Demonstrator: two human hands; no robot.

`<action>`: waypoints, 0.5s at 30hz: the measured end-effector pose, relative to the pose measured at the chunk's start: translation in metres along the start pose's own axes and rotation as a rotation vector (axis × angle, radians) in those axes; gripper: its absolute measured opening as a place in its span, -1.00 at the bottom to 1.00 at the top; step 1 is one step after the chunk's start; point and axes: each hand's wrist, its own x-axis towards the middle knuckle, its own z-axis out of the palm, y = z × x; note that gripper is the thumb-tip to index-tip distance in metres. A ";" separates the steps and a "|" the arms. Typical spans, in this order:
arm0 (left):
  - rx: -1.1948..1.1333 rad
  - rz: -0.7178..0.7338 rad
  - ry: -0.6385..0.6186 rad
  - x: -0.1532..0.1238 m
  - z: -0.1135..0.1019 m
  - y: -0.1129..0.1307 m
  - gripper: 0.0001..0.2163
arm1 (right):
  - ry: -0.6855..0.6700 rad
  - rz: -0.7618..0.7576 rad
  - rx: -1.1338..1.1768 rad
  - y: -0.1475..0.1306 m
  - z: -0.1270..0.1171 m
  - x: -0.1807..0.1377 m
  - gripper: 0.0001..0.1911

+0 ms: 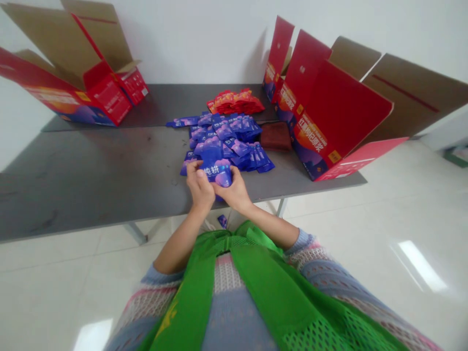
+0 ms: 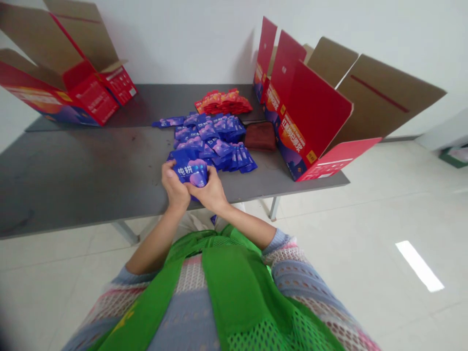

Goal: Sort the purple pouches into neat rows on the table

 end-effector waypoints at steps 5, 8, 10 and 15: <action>-0.064 -0.090 -0.058 -0.017 -0.003 0.007 -0.55 | 0.113 -0.117 0.066 0.007 0.009 -0.019 -0.22; -0.147 -0.091 -0.020 -0.028 -0.010 0.004 -0.41 | 0.140 -0.197 0.104 0.018 0.017 -0.031 -0.28; -0.207 -0.122 -0.003 -0.031 -0.020 -0.003 -0.36 | 0.131 -0.240 0.122 0.027 0.020 -0.035 -0.28; -0.243 -0.638 -0.429 -0.015 -0.058 -0.006 -0.35 | 0.093 -0.190 0.109 0.033 0.016 -0.033 -0.18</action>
